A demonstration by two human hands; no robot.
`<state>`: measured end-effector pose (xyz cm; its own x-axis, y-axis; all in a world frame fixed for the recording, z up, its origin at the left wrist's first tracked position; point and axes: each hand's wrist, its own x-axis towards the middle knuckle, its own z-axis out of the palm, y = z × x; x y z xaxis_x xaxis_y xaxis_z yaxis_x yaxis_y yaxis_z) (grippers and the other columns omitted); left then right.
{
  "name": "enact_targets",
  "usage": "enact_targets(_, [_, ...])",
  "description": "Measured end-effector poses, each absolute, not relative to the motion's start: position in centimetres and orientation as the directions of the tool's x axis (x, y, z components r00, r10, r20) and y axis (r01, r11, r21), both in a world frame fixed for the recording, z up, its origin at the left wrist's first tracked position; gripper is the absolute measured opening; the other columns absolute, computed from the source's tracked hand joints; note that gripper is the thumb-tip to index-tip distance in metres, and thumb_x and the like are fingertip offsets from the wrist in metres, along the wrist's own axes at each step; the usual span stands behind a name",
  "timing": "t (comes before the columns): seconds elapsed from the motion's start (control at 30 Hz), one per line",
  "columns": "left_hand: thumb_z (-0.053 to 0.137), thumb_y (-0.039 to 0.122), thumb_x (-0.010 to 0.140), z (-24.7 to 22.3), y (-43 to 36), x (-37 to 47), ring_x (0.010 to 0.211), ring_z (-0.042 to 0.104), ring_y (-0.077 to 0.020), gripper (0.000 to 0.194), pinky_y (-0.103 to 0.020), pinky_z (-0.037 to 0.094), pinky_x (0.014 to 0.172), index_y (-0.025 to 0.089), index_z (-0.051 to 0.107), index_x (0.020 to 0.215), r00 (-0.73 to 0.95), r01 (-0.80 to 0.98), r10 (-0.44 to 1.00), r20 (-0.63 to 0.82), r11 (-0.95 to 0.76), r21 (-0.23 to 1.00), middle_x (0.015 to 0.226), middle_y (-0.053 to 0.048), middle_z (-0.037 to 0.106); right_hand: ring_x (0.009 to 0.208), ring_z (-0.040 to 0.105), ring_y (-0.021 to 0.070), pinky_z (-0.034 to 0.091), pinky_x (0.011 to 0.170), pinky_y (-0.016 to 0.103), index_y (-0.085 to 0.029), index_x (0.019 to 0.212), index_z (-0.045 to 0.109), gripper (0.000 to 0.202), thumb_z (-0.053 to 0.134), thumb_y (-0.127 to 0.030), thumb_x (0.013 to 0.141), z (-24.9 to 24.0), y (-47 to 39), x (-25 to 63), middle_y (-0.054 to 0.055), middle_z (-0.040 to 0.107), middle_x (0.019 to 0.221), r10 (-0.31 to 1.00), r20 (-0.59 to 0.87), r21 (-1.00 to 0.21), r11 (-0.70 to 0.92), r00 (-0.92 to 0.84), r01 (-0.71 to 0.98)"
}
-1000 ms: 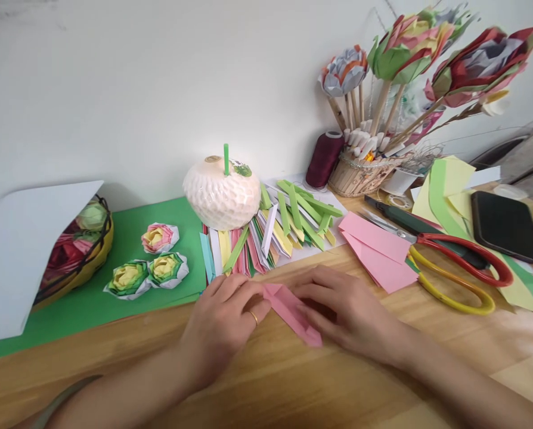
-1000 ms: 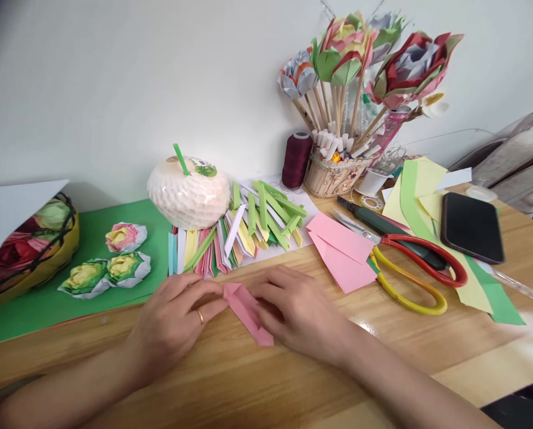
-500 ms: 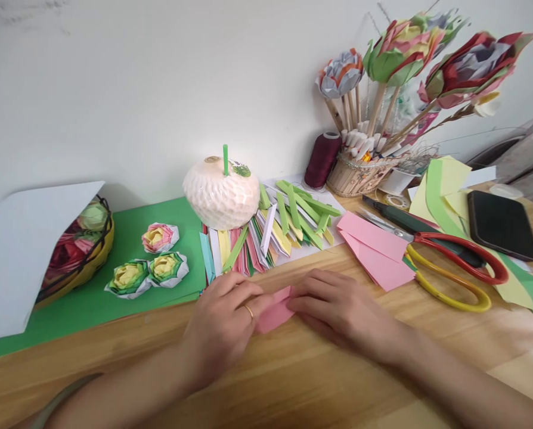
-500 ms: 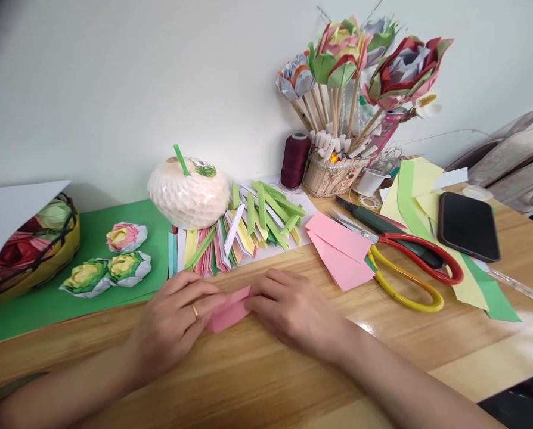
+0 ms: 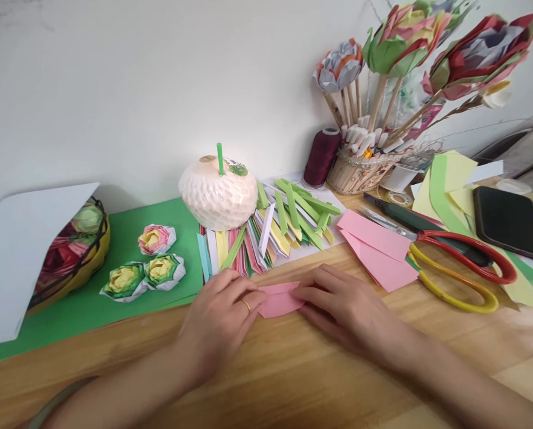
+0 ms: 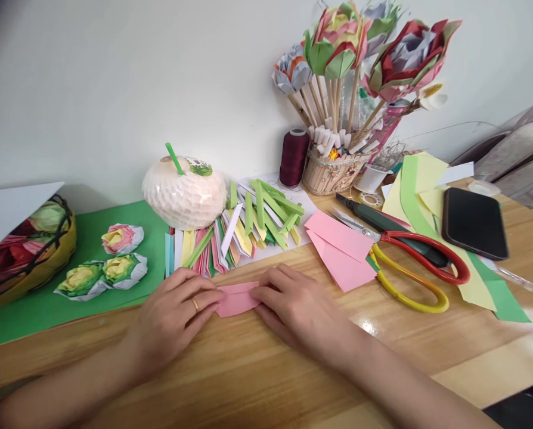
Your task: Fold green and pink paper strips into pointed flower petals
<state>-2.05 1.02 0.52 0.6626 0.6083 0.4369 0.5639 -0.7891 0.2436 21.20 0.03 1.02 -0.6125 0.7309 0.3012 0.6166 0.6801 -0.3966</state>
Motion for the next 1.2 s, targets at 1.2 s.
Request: enact_targets(1.2, [0.06, 0.012, 0.085, 0.72, 1.24, -2.14, 0.084, 0.053, -0.021, 0.009, -0.037, 0.046, 0.074, 0.018, 0.066, 0.082, 0.571, 0.523, 0.699, 0.432, -0.714, 0.465, 0.085, -0.002, 0.069, 0.074, 0.053, 0.0181, 0.043, 0.065, 0.03, -0.017, 0.083, 0.058, 0.02, 0.043, -0.023, 0.094, 0.73, 0.29, 21.45, 0.005, 0.058, 0.079, 0.813, 0.239, -0.531, 0.567, -0.53, 0.63])
